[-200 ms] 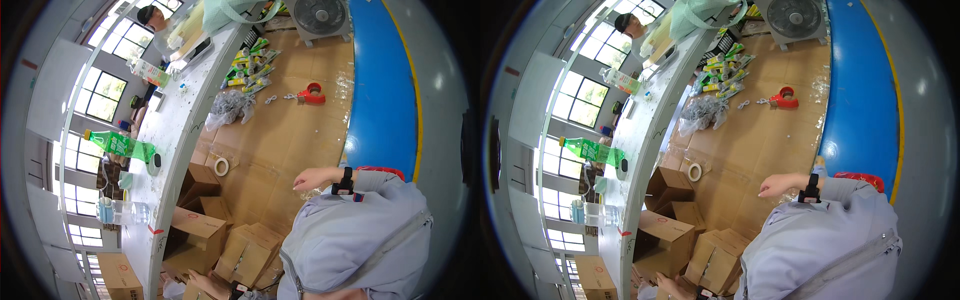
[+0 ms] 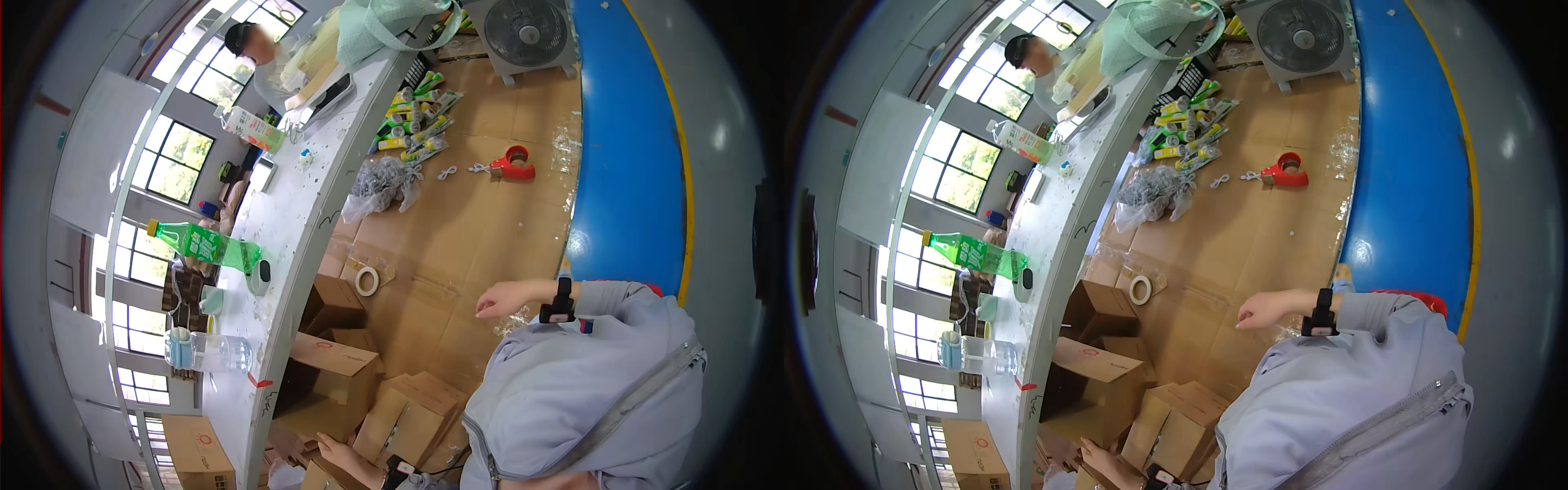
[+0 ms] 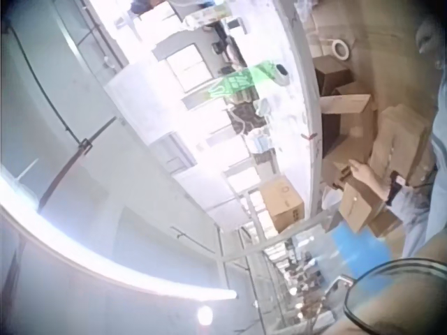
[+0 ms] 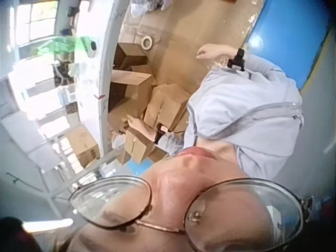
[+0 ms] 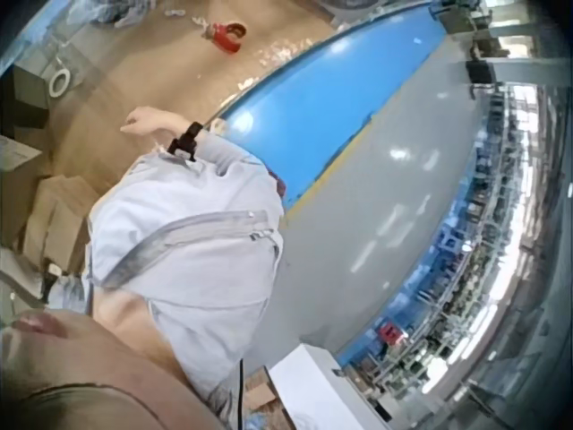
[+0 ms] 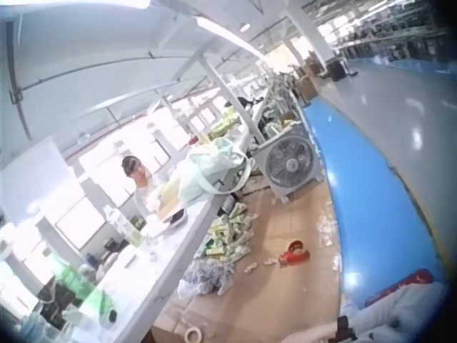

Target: Packing small packaged items into cardboard boxes and sealing them with tape.

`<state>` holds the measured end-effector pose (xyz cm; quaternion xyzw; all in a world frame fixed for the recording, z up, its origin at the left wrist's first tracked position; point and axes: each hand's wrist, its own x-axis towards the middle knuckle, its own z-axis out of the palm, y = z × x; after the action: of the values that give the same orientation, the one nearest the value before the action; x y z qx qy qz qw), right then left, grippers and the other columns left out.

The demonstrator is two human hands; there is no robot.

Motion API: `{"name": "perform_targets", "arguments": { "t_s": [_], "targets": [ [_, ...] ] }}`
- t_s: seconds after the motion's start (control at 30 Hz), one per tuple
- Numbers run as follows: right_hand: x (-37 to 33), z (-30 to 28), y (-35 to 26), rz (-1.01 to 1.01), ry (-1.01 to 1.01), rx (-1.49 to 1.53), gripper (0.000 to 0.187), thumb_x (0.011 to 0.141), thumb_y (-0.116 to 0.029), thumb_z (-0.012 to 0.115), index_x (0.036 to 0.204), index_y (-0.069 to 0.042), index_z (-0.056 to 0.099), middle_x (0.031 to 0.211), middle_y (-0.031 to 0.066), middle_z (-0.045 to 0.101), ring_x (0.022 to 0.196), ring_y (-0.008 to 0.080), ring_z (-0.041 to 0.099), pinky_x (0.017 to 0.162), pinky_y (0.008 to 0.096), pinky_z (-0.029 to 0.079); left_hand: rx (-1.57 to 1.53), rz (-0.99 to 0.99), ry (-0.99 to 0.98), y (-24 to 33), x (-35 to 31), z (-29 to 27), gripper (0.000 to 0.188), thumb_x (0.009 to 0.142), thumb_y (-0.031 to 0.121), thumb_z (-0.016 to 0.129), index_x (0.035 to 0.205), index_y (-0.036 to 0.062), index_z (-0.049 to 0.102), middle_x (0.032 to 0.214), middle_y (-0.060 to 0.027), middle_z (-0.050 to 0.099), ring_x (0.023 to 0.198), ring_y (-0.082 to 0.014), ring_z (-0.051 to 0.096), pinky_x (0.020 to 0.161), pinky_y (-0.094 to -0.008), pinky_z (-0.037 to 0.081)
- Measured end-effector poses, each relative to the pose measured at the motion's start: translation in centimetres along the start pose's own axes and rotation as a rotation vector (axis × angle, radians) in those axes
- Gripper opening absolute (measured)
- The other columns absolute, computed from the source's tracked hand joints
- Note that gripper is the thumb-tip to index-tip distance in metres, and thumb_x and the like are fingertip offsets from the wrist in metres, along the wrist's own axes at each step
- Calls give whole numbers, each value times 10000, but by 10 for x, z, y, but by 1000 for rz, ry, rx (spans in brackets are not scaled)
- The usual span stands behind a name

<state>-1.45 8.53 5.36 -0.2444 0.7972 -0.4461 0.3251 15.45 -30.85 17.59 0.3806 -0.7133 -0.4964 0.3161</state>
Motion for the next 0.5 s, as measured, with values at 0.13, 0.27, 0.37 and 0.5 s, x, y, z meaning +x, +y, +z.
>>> {"name": "perform_targets", "arguments": {
  "t_s": [0.13, 0.27, 0.37, 0.5],
  "targets": [
    [-9, 0, 8, 23, -3, 2, 486, 872, -417, 496, 1127, -10, 568, 1067, 158, 622, 994, 286, 583, 846, 358, 456, -52, 23, -43, -8, 5, 17, 342, 957, 279, 401, 1086, -25, 492, 1015, -127, 567, 846, -200, 577, 589, -309, 512],
    [-25, -9, 21, 81, 1, 27, 500, 869, -432, 499, 1123, -8, 573, 1078, 165, 616, 1018, 288, 574, 862, 357, 448, 2, 20, -56, -4, -5, 43, 350, 960, 287, 385, 1095, -14, 500, 1013, -121, 572, 823, -198, 581, 570, -304, 510],
    [-45, -23, 48, 107, 105, 100, 521, 869, -444, 500, 1123, 6, 569, 1074, 174, 616, 1006, 283, 581, 858, 342, 453, 18, 55, -57, -9, -7, 61, 366, 962, 295, 373, 1132, -4, 499, 1011, -121, 577, 809, -197, 586, 553, -298, 508],
    [-111, -67, 115, 252, 337, 116, 516, 862, -441, 519, 1115, 5, 575, 1058, 162, 625, 964, 289, 602, 824, 343, 472, 75, 110, -116, -9, -12, 84, 392, 966, 310, 350, 1177, 7, 482, 1031, -121, 574, 812, -213, 597, 549, -310, 507]
  ]
}}
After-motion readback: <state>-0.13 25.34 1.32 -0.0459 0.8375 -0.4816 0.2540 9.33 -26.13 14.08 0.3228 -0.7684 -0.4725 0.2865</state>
